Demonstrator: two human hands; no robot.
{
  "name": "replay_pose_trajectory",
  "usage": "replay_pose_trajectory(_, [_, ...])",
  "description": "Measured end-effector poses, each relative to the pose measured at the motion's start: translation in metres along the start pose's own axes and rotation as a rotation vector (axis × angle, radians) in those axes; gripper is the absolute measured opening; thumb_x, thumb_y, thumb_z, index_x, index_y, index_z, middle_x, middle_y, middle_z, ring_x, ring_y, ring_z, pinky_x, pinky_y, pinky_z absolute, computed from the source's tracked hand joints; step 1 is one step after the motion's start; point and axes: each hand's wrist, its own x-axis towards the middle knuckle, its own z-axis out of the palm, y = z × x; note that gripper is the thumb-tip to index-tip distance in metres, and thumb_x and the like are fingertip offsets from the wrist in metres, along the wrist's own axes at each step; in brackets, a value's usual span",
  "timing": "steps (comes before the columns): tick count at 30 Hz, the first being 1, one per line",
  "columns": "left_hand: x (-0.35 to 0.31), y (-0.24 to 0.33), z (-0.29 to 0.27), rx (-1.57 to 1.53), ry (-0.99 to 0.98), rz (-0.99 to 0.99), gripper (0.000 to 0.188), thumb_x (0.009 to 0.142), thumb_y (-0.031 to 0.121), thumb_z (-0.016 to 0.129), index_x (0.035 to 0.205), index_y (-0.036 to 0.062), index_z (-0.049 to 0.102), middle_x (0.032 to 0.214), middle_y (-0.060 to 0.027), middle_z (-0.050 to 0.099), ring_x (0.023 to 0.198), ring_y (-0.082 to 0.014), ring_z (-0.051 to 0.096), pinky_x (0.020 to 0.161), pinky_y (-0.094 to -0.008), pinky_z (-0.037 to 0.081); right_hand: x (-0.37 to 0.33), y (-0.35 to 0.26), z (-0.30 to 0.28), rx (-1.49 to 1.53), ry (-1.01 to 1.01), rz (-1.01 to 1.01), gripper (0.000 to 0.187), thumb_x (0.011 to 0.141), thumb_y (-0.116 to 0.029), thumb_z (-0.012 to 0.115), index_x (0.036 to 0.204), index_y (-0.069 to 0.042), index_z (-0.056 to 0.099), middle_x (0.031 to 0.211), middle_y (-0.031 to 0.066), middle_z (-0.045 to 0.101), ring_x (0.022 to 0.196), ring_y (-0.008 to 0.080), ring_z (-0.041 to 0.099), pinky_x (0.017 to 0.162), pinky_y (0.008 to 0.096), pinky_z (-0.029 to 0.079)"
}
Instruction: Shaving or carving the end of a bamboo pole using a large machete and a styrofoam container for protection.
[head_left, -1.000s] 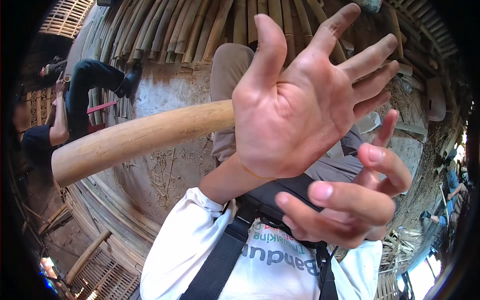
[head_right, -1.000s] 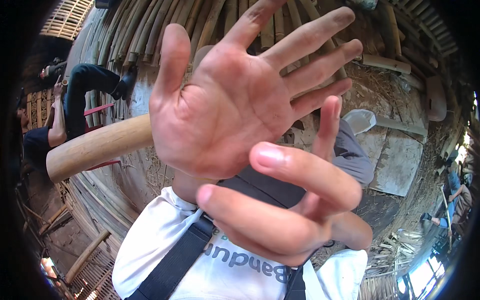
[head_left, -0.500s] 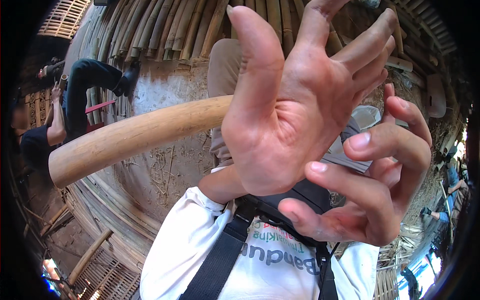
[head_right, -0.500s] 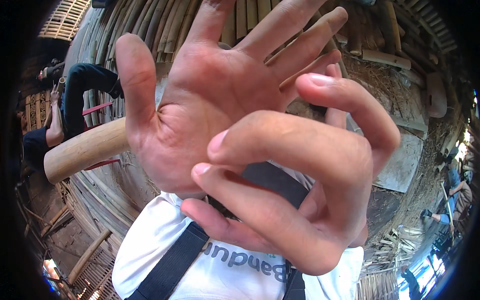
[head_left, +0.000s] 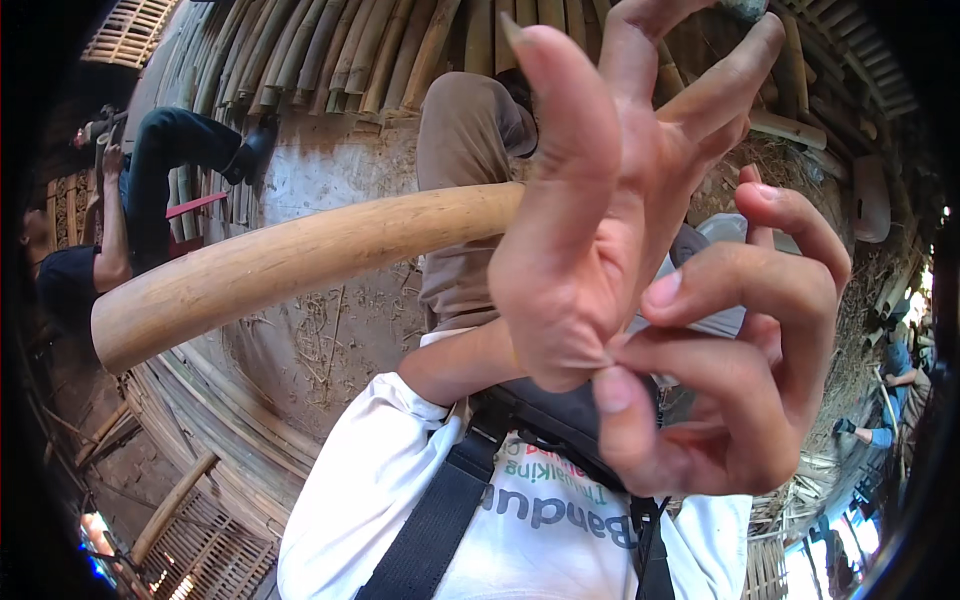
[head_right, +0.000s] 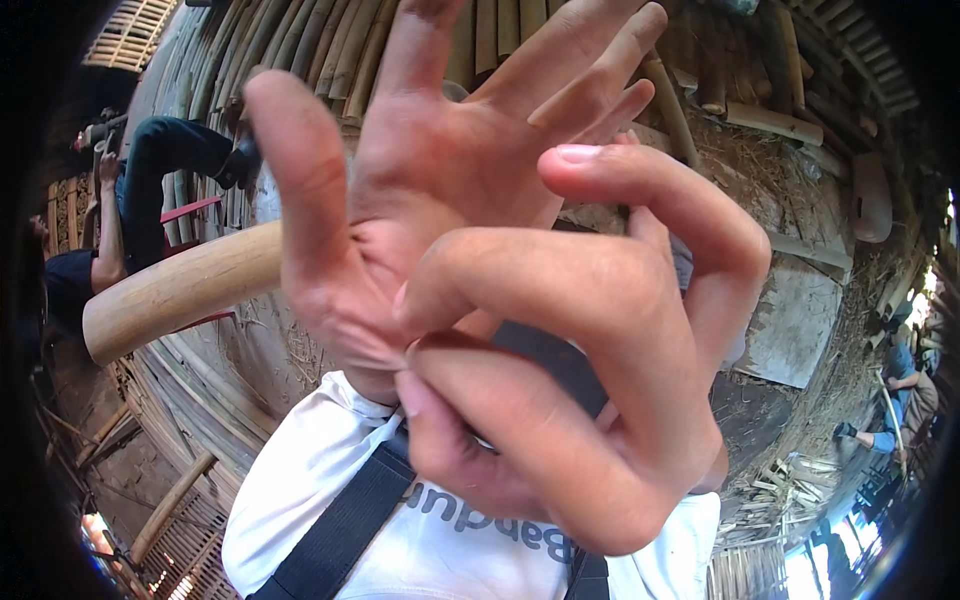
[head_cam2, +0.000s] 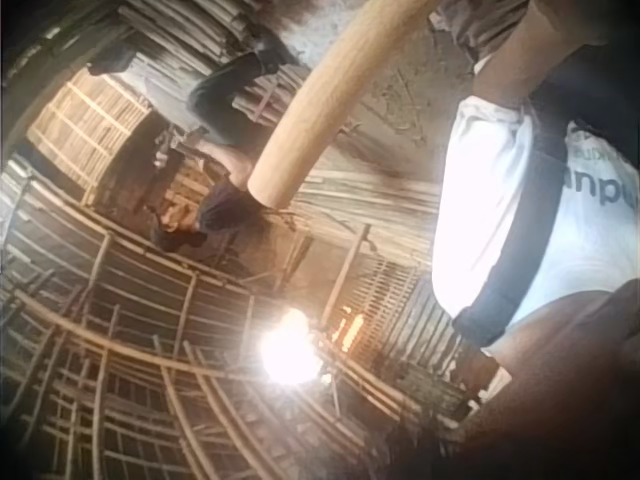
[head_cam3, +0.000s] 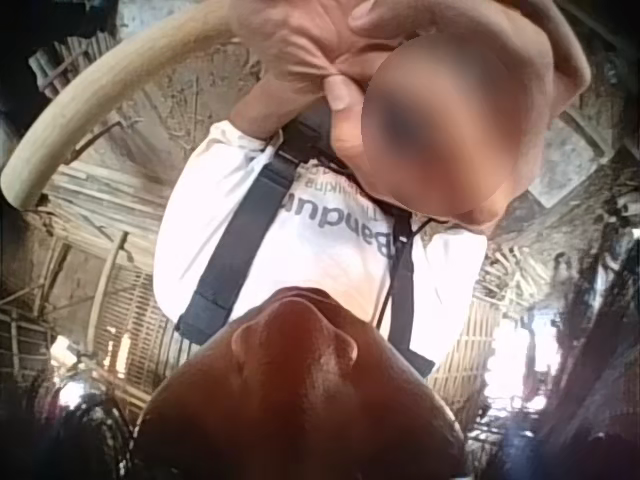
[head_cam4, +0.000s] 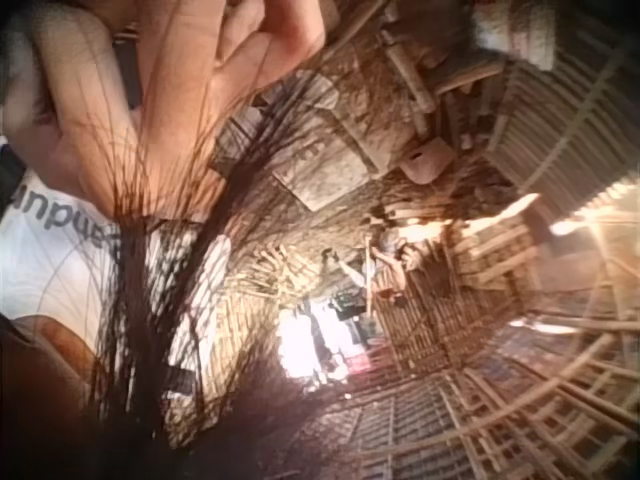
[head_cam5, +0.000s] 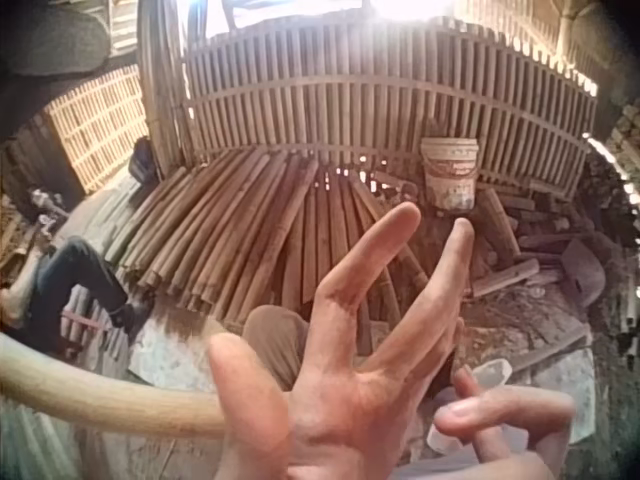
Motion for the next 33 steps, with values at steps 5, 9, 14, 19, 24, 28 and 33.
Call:
replay_pose_trajectory(5, [0.002,0.025,0.003,0.45,0.066,-0.027,0.073,0.093,0.059,0.024,0.14,0.003,0.02,0.142,-0.0186,0.026,0.135,-0.0262,0.026,0.109,-0.041,0.022,-0.012,0.048,0.025,0.368,0.496,0.303,0.011,0.077,-0.002,0.045,0.071,-0.001,0.054,0.092,0.0104,0.057,0.089,0.0231,0.054,0.087,0.0391,0.045])
replay_pose_trajectory(9, [-0.029,0.048,0.009,0.861,0.122,-0.104,0.059,0.097,0.048,0.023,0.125,0.0004,0.044,0.127,-0.0173,0.044,0.118,-0.0238,0.045,0.102,-0.0368,0.032,-0.068,0.129,0.046,0.375,0.181,0.662,0.011,0.088,-0.007,0.05,0.079,-0.001,0.054,0.083,0.0046,0.055,0.082,0.0154,0.056,0.076,0.0287,0.045])
replay_pose_trajectory(14, [-0.117,0.109,0.037,0.738,0.268,-0.966,0.051,0.096,0.039,0.038,0.111,-0.0061,0.057,0.099,-0.0167,0.065,0.084,-0.023,0.064,0.078,-0.0326,0.05,-0.183,0.225,0.127,0.296,-0.651,0.716,0.015,0.089,-0.015,0.057,0.093,-0.001,0.058,0.085,0.01,0.061,0.08,0.0202,0.059,0.068,0.0288,0.047])
replay_pose_trajectory(19, [-0.22,0.148,0.018,1.248,1.088,-1.067,0.043,0.095,0.039,0.044,0.106,0.0007,0.059,0.091,-0.0061,0.064,0.079,-0.0119,0.057,0.066,-0.0247,0.043,-0.258,0.288,0.198,0.347,-1.242,0.672,0.033,0.093,-0.03,0.049,0.111,-0.003,0.057,0.101,0.0114,0.063,0.085,0.019,0.059,0.074,0.0316,0.048])
replay_pose_trajectory(24, [-0.322,0.14,-0.052,1.463,1.625,-0.763,0.052,0.095,0.046,0.039,0.124,0.0043,0.049,0.112,-0.0081,0.057,0.1,-0.0207,0.054,0.088,-0.0294,0.04,-0.22,0.296,0.228,0.435,-0.981,0.798,0.036,0.092,-0.031,0.048,0.111,-0.002,0.056,0.101,0.0152,0.064,0.089,0.0281,0.062,0.078,0.0361,0.047])
replay_pose_trajectory(28, [-0.328,0.102,-0.113,1.223,1.613,-0.416,0.047,0.094,0.041,0.041,0.121,0.0041,0.051,0.109,-0.0079,0.059,0.097,-0.0185,0.056,0.083,-0.0302,0.045,-0.209,0.275,0.24,0.325,-1.034,0.705,0.034,0.088,-0.028,0.053,0.108,-0.001,0.056,0.097,0.018,0.064,0.088,0.0309,0.063,0.077,0.0378,0.047])
replay_pose_trajectory(33, [-0.301,0.081,-0.127,0.543,1.568,-0.482,0.044,0.093,0.038,0.044,0.12,0.0041,0.052,0.11,-0.0114,0.059,0.096,-0.0193,0.057,0.081,-0.0315,0.048,-0.275,0.274,0.261,0.213,-0.984,0.639,0.033,0.088,-0.028,0.051,0.105,-0.001,0.058,0.1,0.0238,0.061,0.089,0.0411,0.058,0.078,0.0443,0.046])
